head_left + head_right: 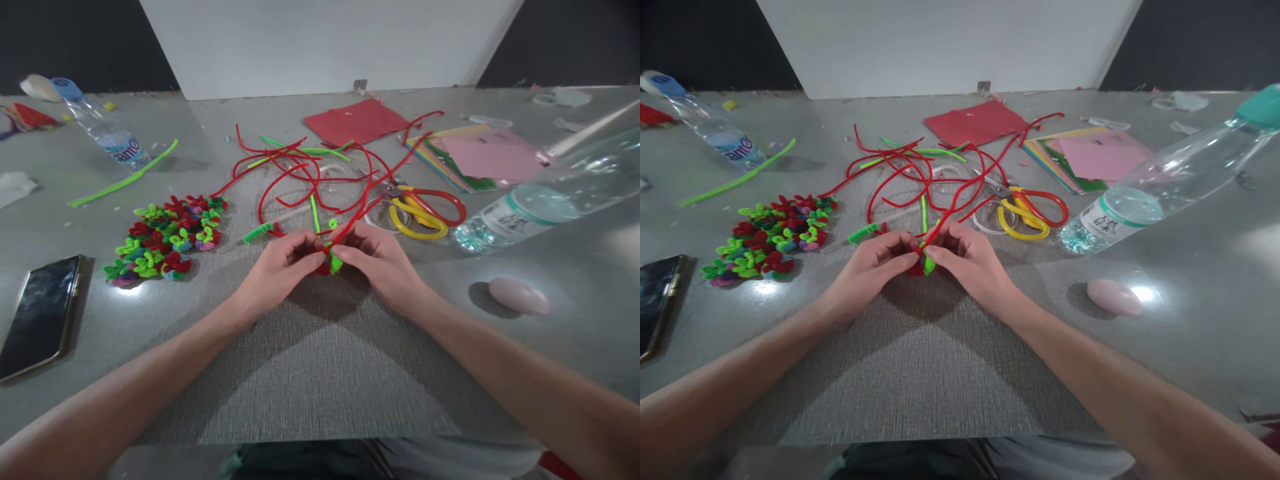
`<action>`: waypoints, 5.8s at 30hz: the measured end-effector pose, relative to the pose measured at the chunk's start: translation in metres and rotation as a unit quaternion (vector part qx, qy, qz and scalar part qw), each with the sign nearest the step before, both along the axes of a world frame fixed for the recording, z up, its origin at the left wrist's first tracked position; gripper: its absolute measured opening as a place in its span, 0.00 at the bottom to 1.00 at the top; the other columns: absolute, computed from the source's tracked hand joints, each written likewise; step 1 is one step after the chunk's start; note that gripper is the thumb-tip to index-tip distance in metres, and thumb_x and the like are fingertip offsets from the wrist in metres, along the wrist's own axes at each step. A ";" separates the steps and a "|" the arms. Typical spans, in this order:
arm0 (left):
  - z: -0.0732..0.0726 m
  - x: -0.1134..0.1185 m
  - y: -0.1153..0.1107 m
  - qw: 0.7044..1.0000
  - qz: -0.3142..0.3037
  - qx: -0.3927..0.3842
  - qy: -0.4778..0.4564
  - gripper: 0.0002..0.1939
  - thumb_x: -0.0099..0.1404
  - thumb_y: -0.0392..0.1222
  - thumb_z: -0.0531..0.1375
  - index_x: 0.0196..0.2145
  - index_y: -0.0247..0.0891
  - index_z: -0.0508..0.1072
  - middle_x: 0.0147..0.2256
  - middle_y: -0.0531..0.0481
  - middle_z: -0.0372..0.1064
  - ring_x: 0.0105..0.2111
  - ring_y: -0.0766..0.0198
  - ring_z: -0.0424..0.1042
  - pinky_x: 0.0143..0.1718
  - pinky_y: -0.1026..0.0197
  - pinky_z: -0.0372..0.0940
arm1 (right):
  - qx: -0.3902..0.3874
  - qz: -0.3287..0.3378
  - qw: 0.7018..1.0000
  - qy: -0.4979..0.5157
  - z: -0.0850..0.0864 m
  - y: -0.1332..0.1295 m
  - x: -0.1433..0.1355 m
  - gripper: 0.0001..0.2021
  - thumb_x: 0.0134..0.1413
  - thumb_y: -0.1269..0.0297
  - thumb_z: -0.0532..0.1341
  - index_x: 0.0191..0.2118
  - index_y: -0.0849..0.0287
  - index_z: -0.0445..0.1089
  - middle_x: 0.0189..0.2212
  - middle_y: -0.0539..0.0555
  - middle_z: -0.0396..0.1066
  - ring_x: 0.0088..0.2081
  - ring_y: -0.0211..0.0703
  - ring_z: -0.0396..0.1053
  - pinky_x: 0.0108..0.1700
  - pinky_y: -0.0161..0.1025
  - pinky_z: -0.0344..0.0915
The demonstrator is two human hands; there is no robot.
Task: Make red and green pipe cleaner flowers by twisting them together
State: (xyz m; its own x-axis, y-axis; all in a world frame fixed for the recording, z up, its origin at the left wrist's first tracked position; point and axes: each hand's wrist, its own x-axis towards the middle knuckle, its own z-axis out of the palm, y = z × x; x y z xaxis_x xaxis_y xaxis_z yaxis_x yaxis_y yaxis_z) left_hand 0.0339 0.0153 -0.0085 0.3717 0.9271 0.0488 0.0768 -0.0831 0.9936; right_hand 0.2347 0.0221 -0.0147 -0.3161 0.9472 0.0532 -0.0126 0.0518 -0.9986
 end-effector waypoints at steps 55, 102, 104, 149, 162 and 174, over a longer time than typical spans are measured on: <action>0.005 -0.004 -0.003 0.976 -0.032 -0.174 -0.128 0.14 0.58 0.47 0.75 0.31 0.36 0.78 0.29 0.53 0.67 0.26 0.70 0.61 0.27 0.65 0.56 | -0.061 0.041 0.995 0.061 0.009 -0.004 -0.004 0.06 0.54 0.66 0.70 0.37 0.57 0.76 0.32 0.47 0.73 0.30 0.34 0.66 0.31 0.34 0.62; -0.010 -0.005 -0.001 0.989 -0.062 -0.086 -0.103 0.14 0.74 0.51 0.65 0.40 0.36 0.78 0.38 0.49 0.70 0.37 0.64 0.67 0.42 0.62 0.61 | 0.069 0.040 0.997 0.007 0.007 -0.002 0.000 0.02 0.62 0.67 0.67 0.40 0.58 0.75 0.33 0.49 0.73 0.33 0.36 0.68 0.36 0.36 0.64; -0.010 -0.006 0.000 0.990 -0.067 -0.078 -0.091 0.14 0.75 0.51 0.64 0.40 0.36 0.78 0.38 0.49 0.70 0.37 0.64 0.67 0.42 0.62 0.61 | 0.077 0.039 0.996 -0.013 0.007 -0.001 0.001 0.02 0.61 0.67 0.68 0.39 0.58 0.75 0.32 0.48 0.73 0.33 0.36 0.67 0.35 0.36 0.63; 0.007 -0.004 -0.002 0.998 -0.047 0.026 0.041 0.11 0.73 0.45 0.58 0.35 0.37 0.73 0.33 0.52 0.67 0.34 0.63 0.64 0.37 0.62 0.59 | 0.131 0.063 0.989 -0.040 0.004 0.004 0.006 0.03 0.60 0.71 0.65 0.38 0.57 0.76 0.34 0.50 0.75 0.36 0.39 0.71 0.40 0.38 0.69; 0.005 -0.001 -0.005 0.999 -0.036 0.021 0.024 0.09 0.70 0.44 0.63 0.35 0.36 0.74 0.32 0.51 0.69 0.34 0.64 0.66 0.37 0.62 0.61 | 0.162 0.020 0.985 -0.054 0.008 0.001 0.003 0.06 0.53 0.74 0.65 0.34 0.56 0.76 0.33 0.50 0.77 0.35 0.40 0.72 0.38 0.37 0.70; 0.002 0.002 -0.007 1.000 0.001 0.021 -0.015 0.08 0.70 0.44 0.65 0.37 0.36 0.75 0.34 0.51 0.70 0.33 0.65 0.67 0.36 0.63 0.62 | 0.087 0.011 0.996 0.012 0.005 0.002 0.000 0.03 0.56 0.72 0.66 0.35 0.58 0.74 0.31 0.48 0.72 0.32 0.36 0.67 0.35 0.36 0.65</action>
State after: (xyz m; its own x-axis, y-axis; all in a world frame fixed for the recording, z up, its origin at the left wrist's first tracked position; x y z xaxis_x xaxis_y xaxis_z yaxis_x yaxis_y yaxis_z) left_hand 0.0355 0.0088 -0.0063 0.3674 0.9247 0.0996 0.0465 -0.1252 0.9910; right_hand 0.2348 0.0236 -0.0100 -0.3340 0.9158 0.2229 -0.0394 0.2227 -0.9741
